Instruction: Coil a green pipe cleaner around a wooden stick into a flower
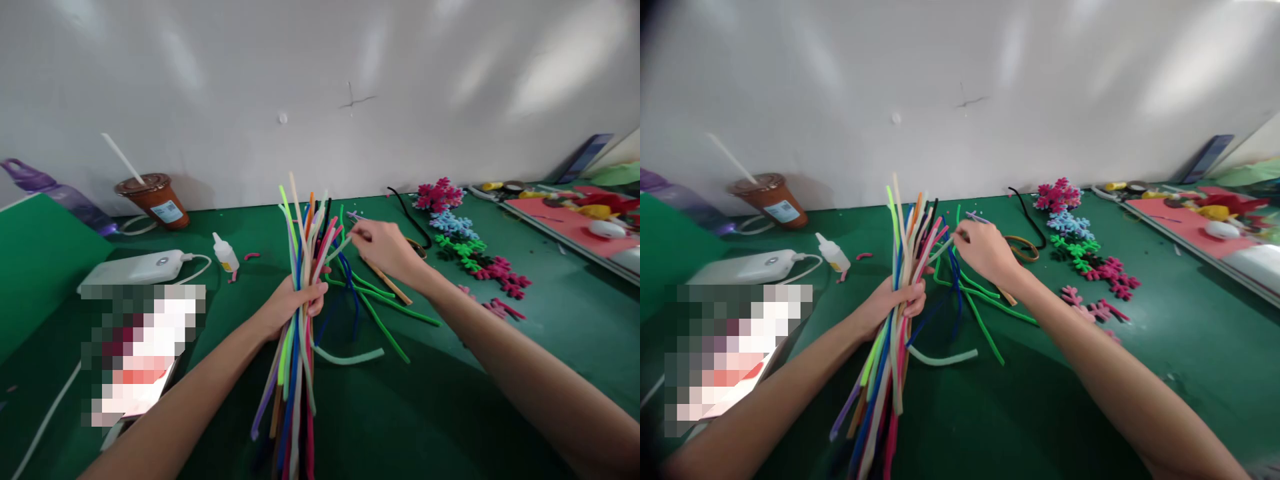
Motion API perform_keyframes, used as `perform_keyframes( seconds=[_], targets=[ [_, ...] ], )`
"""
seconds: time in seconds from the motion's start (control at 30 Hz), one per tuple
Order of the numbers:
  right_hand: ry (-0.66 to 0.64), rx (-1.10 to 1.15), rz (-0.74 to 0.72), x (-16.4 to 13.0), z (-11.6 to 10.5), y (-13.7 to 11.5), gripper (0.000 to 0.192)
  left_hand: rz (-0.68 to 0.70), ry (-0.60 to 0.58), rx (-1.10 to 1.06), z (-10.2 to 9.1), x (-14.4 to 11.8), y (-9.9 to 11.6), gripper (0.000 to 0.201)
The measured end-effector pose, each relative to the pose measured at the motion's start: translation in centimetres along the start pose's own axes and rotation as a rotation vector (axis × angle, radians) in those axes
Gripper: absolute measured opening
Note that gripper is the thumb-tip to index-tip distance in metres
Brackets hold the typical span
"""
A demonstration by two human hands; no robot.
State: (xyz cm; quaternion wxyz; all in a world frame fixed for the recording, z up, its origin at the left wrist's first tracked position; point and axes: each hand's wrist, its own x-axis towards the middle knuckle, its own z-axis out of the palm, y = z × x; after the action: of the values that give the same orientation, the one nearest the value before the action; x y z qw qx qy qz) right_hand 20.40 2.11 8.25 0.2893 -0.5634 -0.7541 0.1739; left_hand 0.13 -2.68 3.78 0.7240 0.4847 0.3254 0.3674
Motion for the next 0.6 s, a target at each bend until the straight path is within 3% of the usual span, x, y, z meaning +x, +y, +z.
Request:
perform_keyframes(
  seconds=[0.07, 0.13, 0.3, 0.43, 0.6],
  targets=[
    [0.229, 0.032, -0.084, -0.4, -0.3, -1.3, 0.012, -0.008, 0.049, 0.084, 0.5, 0.1, 0.0, 0.038],
    [0.308, 0.070, -0.196, -1.0, -0.2, -2.4, 0.013, -0.004, 0.099, 0.145, 0.9, 0.2, 0.0, 0.036],
    [0.047, 0.023, -0.414, -2.6, 1.6, -4.0, 0.021, 0.028, 0.140, 0.244, 1.6, 0.2, 0.0, 0.025],
    [-0.026, -0.012, -0.275, -2.9, 3.1, -4.4, 0.014, 0.034, 0.164, 0.275, 1.9, 0.1, 0.1, 0.028],
    [-0.013, 0.260, -0.068, -2.9, 4.0, -4.4, 0.017, 0.088, 0.153, 0.344, 1.6, 0.3, -0.9, 0.019]
  ],
)
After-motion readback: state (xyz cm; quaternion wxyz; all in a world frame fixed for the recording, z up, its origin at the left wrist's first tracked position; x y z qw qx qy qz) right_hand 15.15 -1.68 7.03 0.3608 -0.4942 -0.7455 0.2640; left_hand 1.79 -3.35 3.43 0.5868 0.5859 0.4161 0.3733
